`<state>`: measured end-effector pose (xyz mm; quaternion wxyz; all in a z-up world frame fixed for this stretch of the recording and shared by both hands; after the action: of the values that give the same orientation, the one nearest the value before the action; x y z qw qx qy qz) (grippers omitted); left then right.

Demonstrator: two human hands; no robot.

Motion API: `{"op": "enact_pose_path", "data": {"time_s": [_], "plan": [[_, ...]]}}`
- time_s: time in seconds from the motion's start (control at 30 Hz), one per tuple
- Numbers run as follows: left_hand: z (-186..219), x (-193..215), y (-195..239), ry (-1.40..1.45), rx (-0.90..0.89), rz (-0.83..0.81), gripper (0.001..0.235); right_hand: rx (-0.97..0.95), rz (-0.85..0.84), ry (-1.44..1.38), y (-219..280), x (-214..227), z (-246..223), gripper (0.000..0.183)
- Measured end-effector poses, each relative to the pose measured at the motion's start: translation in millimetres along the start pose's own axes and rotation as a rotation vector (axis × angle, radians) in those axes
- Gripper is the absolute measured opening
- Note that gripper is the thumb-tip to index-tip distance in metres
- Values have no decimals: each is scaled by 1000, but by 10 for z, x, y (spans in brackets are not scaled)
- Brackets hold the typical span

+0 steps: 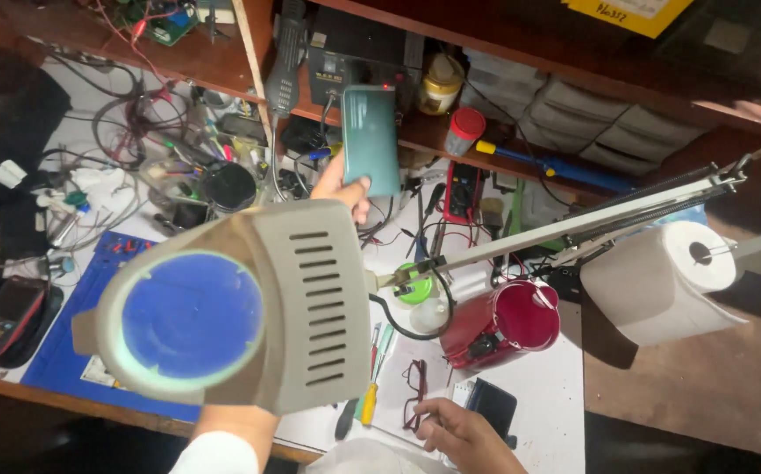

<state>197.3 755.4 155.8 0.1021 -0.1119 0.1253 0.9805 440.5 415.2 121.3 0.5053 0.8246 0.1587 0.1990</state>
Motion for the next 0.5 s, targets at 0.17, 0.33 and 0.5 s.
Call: {"op": "enact_pose_path", "data": {"time_s": [0.17,0.33,0.5], "plan": [[283,217,-1147,182,-173,337,79,-101,4,-306,-192,-93,772,38],[307,493,-1197,497,-303,331,100,-105,141,-645,91,-162,1054,36],[132,879,-1088,398,-542,183,30,84,142,-908,-74,-141,1447,29]]}}
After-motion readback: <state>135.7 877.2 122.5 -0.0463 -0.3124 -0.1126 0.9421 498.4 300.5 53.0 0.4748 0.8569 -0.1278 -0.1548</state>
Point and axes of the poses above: each hand's wrist, its own y-axis away from the middle knuckle, its own x-axis out of the back of the hand, z = x × y, the point moved 9 cm from there along -y, towards the middle knuckle, and after that the axes turned 9 degrees about -y, right-handed, at the moved point
